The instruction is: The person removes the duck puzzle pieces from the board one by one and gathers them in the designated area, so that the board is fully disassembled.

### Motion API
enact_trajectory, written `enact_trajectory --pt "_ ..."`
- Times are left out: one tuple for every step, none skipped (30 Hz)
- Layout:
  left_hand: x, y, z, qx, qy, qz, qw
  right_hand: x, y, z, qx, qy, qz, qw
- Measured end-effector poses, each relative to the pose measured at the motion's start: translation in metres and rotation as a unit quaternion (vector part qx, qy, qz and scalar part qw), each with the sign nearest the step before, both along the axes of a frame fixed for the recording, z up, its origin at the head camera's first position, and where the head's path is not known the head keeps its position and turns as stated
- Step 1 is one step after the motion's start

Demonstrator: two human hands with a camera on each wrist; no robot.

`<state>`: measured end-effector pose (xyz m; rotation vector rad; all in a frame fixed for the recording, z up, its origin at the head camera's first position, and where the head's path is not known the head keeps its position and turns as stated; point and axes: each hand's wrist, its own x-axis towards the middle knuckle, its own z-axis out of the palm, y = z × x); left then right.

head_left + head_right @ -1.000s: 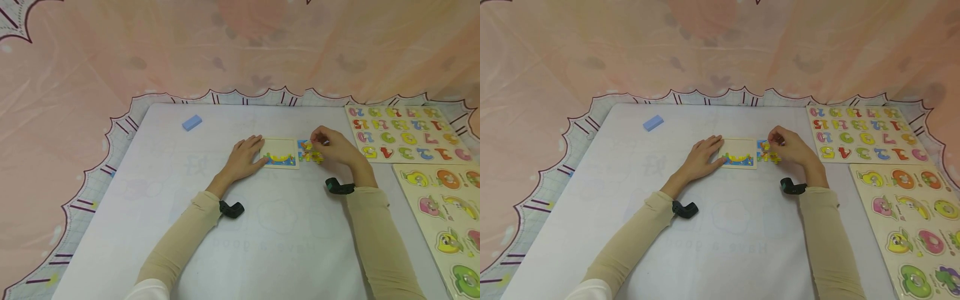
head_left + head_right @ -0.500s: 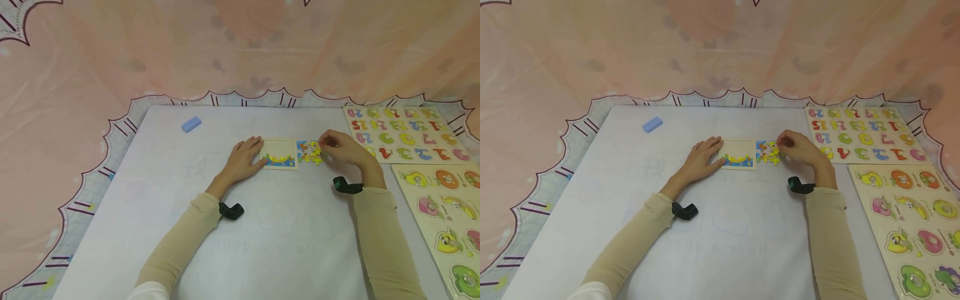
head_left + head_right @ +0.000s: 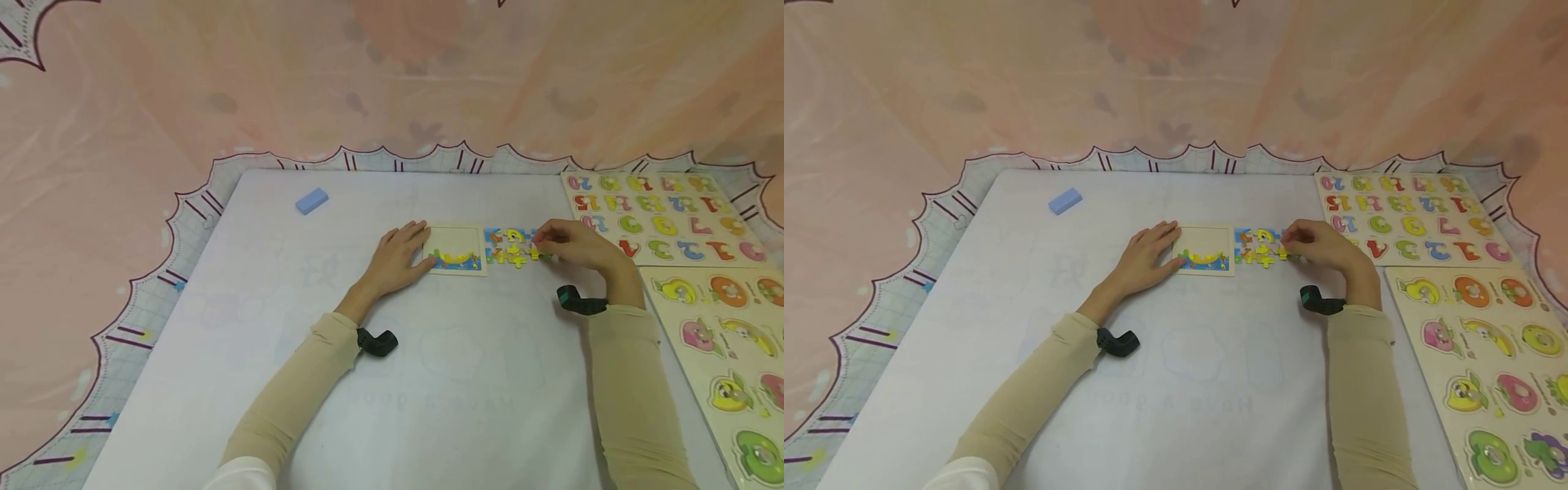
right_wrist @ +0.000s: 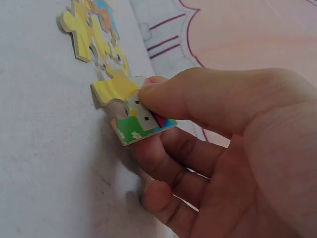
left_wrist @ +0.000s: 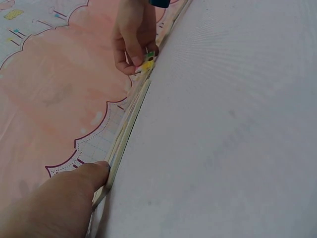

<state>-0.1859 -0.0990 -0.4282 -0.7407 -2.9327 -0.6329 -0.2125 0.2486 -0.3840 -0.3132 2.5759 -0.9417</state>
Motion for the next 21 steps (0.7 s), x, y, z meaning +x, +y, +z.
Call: enact_trajectory --pt "-0.0002 0.0 -0.0002 0.0 0.001 0.0 1.0 -0.0002 0.0011 -0.0006 0.001 -0.001 -0.001 1.0" --pt "-0.0002 0.0001 -0.0003 0.0 0.002 0.0 1.0 -0.0002 0.0021 -0.0009 0.0 -0.002 -0.002 1.0" --pt "-0.0002 0.0001 -0.0004 -0.001 0.003 0.0 1.0 -0.0002 0.0028 -0.0013 -0.001 -0.002 -0.001 1.0" --pt "-0.0004 0.0001 -0.0007 -0.002 0.003 0.0 1.0 -0.0002 0.0036 -0.0017 -0.001 -0.002 -0.002 1.0" --pt "-0.0005 0.0001 -0.0009 -0.003 0.003 0.0 1.0 -0.0003 0.0045 -0.0019 -0.002 -0.003 -0.002 1.0" --pt "-0.0006 0.0001 -0.001 -0.003 0.003 0.0 1.0 -0.0004 0.0053 -0.0023 -0.002 -0.003 -0.002 1.0" --pt "-0.0006 0.0001 -0.0012 -0.004 0.002 0.0 1.0 -0.0005 0.0061 -0.0025 -0.001 -0.005 -0.003 1.0" --pt "-0.0005 0.0001 -0.0012 -0.005 0.001 0.0 1.0 -0.0005 0.0068 -0.0027 0.0 -0.007 -0.004 1.0" --pt "-0.0005 0.0001 -0.0014 -0.005 0.0 0.0 1.0 -0.0006 0.0076 -0.0029 0.003 -0.008 -0.006 1.0" --pt "-0.0006 0.0001 -0.0016 -0.007 -0.001 0.0 1.0 -0.0008 0.0082 -0.0031 0.005 -0.009 -0.008 1.0" --pt "-0.0006 0.0 -0.0015 -0.006 -0.002 0.0 1.0 -0.0009 0.0086 -0.0032 0.006 -0.01 -0.009 1.0" --pt "-0.0007 0.0 -0.0015 -0.006 -0.003 0.0 1.0 -0.0011 0.009 -0.0034 0.007 -0.01 -0.011 1.0" --pt "-0.0008 0.0 -0.0014 -0.006 -0.003 0.0 1.0 -0.0013 0.0092 -0.0036 0.008 -0.01 -0.012 1.0" --pt "-0.0008 0.0001 -0.0013 -0.007 -0.004 0.0 1.0 -0.0015 0.0093 -0.0038 0.008 -0.009 -0.013 1.0" --pt "-0.0008 0.0001 -0.0013 -0.007 -0.004 0.0 1.0 -0.0017 0.0093 -0.004 0.008 -0.009 -0.013 1.0" --pt "-0.0008 0.0 -0.0013 -0.007 -0.005 0.0 1.0 -0.0019 0.0093 -0.0042 0.007 -0.009 -0.013 1.0" --pt "-0.0008 0.0 -0.0013 -0.007 -0.005 0.0 1.0 -0.002 0.0091 -0.0042 0.008 -0.009 -0.014 1.0" --pt "-0.0008 0.0 -0.0014 -0.007 -0.006 0.0 1.0 -0.0021 0.0088 -0.0042 0.01 -0.006 -0.015 1.0" --pt "-0.0007 -0.0001 -0.0014 -0.007 -0.006 0.0 1.0 -0.0022 0.0083 -0.0042 0.012 -0.005 -0.016 1.0" --pt "-0.0006 -0.0003 -0.0015 -0.006 -0.006 0.001 1.0 -0.0021 0.0075 -0.004 0.012 -0.003 -0.018 1.0" --pt "-0.0004 -0.0006 -0.0015 -0.006 -0.006 0.001 1.0 -0.002 0.0065 -0.0037 0.012 0.0 -0.02 1.0"
